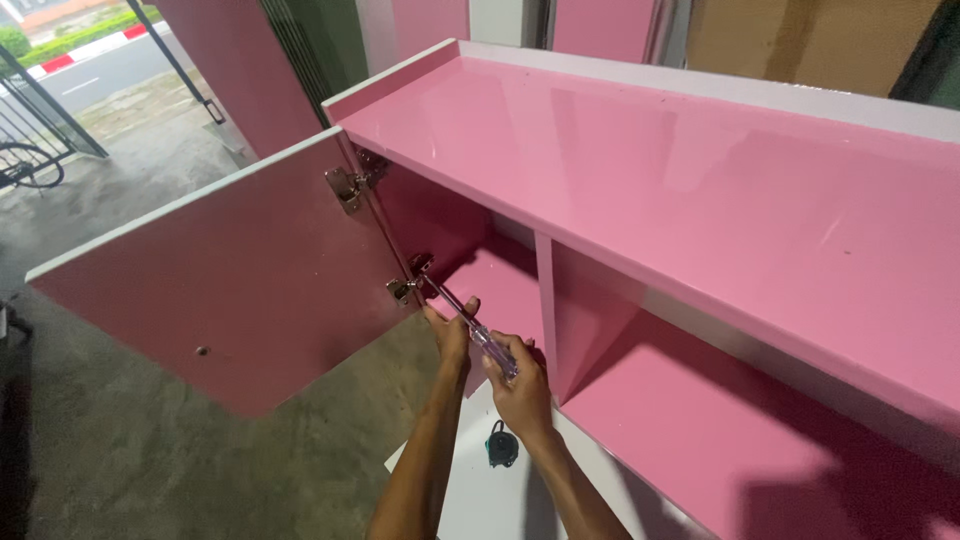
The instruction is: The person repairs a pink cabinet by tightening a screw on a door hinge using a screwdriver and applying liquid from a small bottle to the hinge mechanism.
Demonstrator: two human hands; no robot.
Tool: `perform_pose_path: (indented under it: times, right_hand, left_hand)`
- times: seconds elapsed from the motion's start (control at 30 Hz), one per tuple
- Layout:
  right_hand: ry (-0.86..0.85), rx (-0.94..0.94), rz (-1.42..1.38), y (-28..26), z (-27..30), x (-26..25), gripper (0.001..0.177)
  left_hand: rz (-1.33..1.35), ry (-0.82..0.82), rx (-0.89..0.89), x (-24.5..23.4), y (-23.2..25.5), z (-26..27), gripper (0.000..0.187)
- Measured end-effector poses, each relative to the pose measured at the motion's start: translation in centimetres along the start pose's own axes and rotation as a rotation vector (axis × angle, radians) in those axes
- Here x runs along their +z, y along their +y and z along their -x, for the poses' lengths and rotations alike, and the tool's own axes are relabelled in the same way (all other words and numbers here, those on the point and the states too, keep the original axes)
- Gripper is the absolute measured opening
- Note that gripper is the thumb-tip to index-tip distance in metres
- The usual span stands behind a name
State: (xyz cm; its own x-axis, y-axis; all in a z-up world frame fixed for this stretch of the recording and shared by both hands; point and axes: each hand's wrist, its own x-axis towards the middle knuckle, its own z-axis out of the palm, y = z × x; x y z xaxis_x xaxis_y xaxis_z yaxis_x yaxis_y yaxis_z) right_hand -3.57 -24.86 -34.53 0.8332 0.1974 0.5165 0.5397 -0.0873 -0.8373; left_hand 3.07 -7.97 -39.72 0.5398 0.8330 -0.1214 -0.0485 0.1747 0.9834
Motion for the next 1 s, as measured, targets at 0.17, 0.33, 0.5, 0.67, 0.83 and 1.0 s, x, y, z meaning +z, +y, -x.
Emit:
perform_pose_path:
  times: [0.17,0.33,0.5,0.67,0.83,1.0]
  right_hand:
    - [0.079,0.000,0.026,-0.1,-0.1,0.7,0.027]
    - [0.243,0.238,-0.204,1.7,-0.9,2.6,0.050]
    - [0.421,0.350,-0.403,0.9,-2.2,3.3,0.024]
    - [0.379,0.357,-0.366,4.7,-1.7,3.1,0.036]
    - [0.380,0.481,-0.365,1.0,-1.8,3.2,0.039]
    - [0.302,0.648,-0.412,-0.4,-2.7,2.6,0.071]
  left_hand:
    - [0.066,-0.003,0.016,0.0,-0.6,0.2,0.095]
    - [0.096,-0.003,0.048,0.2,-1.1,0.0,0.099]
    - [0.018,0.043,0.027,0.6,1.3,2.3,0.106]
    - [0.094,0.041,0.129,0.6,-1.8,0.2,0.094]
    - [0.075,0.042,0.086,1.1,-1.0,1.0,0.107]
    - [0.079,0.005,0.041,0.9,1.3,2.8,0.124]
